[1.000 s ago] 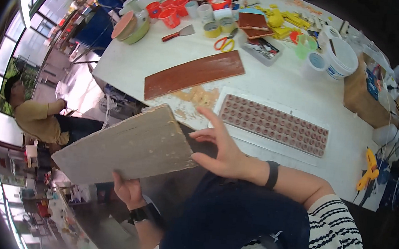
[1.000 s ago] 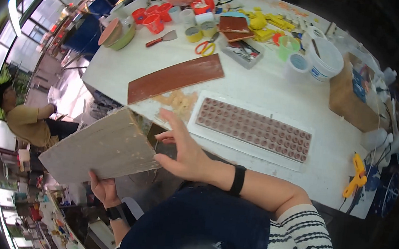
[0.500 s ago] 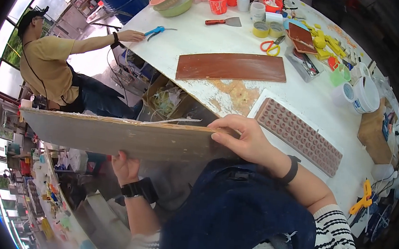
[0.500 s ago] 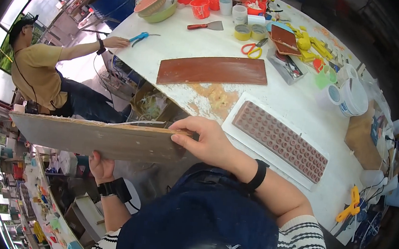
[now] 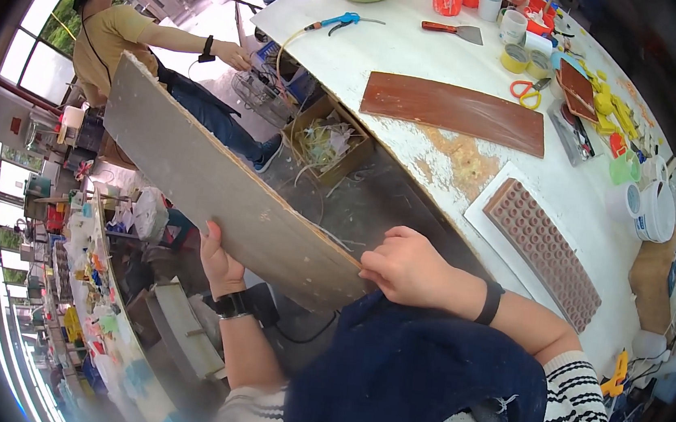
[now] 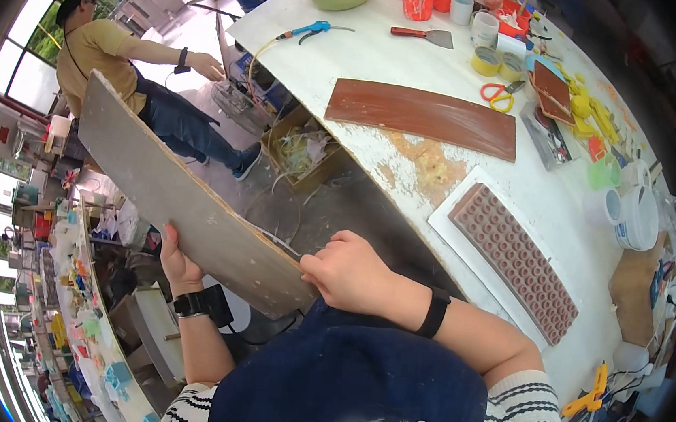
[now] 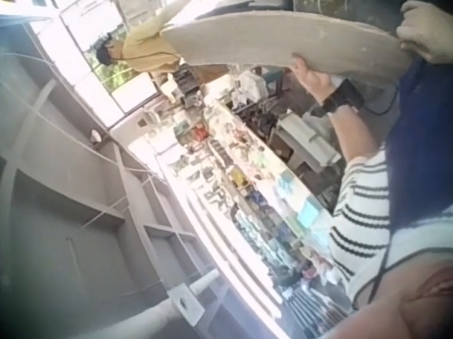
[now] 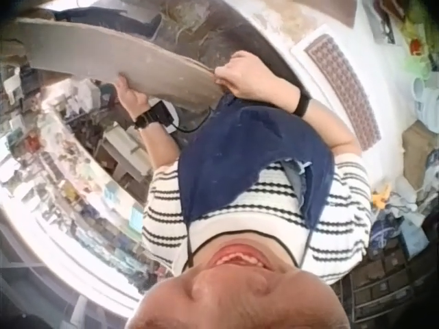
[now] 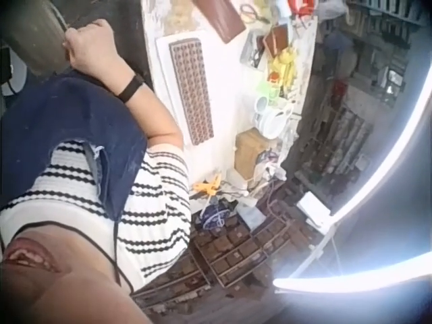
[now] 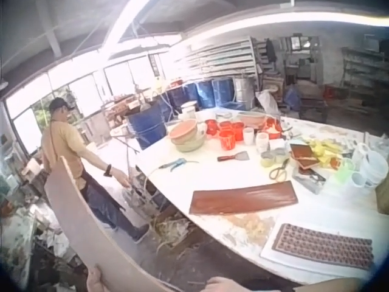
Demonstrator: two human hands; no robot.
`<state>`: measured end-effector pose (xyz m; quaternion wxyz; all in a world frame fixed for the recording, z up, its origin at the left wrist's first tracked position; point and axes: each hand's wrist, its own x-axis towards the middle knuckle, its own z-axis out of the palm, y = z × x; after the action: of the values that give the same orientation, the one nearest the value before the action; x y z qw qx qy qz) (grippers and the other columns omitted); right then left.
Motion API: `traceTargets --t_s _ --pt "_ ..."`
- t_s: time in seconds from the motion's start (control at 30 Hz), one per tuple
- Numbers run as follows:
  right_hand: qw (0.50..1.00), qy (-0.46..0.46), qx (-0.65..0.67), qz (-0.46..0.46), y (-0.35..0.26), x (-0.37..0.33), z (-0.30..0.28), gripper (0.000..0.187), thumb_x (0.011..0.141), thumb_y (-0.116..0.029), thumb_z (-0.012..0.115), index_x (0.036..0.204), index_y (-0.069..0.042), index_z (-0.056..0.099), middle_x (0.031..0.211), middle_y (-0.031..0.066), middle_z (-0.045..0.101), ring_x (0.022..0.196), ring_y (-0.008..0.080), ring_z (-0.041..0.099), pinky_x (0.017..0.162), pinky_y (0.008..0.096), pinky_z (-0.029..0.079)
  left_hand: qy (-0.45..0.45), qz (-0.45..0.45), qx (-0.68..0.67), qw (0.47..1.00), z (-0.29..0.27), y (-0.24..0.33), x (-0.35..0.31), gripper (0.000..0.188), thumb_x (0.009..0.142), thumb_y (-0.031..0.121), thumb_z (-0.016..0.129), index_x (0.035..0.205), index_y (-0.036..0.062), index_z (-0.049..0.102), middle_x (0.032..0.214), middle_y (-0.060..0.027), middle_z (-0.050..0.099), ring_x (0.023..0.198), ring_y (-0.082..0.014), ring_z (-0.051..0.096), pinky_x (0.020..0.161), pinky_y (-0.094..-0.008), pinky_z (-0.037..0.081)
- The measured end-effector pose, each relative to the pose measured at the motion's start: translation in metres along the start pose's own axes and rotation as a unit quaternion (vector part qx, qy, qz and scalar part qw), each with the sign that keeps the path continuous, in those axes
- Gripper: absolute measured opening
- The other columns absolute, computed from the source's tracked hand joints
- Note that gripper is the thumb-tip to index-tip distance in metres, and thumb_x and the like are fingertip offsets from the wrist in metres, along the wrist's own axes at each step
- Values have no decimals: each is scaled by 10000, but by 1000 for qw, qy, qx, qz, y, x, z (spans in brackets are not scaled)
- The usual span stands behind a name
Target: Assembling wooden borders for a mold using a hot glue gun.
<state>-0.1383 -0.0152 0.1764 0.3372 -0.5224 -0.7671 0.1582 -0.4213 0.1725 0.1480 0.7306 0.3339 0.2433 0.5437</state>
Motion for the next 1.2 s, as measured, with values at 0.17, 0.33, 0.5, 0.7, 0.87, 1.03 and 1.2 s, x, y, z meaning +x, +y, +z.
traceTargets --t_s 0.17,0.33,0.5,0.7,0.87,1.03,1.2 --pt "997 -50 -10 -59 6 -7 11 137 819 -171 592 727 -86 536 674 77 613 651 248 604 713 344 446 24 5 67 997 5 15 -23 499 922 156 553 1362 22 359 1316 -117 488 1194 -283 485 1016 -431 391" --pt "956 14 248 154 15 -16 -4 139 878 -175 547 828 -48 577 670 97 602 652 275 599 597 355 471 47 34 100 993 8 33 -48 504 925 136 539 1372 22 335 1319 -117 481 1200 -290 482 1018 -435 394" --pt "920 17 371 127 4 20 -4 239 907 -149 542 1108 -22 560 901 104 669 690 175 638 641 319 502 39 37 139 989 34 38 -81 535 904 109 568 1373 27 324 1317 -128 474 1199 -294 482 1009 -440 404" --pt "901 -136 404 72 -11 24 11 273 895 -204 586 1116 -45 575 897 121 674 720 237 642 665 332 495 33 37 150 988 58 32 -114 550 886 87 589 1366 25 327 1299 -147 485 1176 -301 504 986 -436 432" --pt "943 -93 320 15 -15 23 4 173 863 -209 602 866 -41 643 746 141 643 698 298 625 629 382 474 51 32 131 990 57 33 -134 529 891 60 571 1360 19 330 1280 -157 503 1147 -307 531 969 -446 452" --pt "924 -70 369 70 -7 34 -20 158 866 -178 608 862 -24 638 663 98 604 590 195 565 570 322 445 91 21 132 987 47 40 -153 530 904 59 549 1378 28 314 1316 -152 476 1172 -314 509 981 -457 439" --pt "885 43 436 159 30 46 -52 142 893 -123 565 917 -10 647 698 -25 554 653 48 488 593 213 406 111 26 109 988 38 39 -168 545 908 61 542 1396 43 299 1334 -143 464 1188 -321 493 989 -471 428"
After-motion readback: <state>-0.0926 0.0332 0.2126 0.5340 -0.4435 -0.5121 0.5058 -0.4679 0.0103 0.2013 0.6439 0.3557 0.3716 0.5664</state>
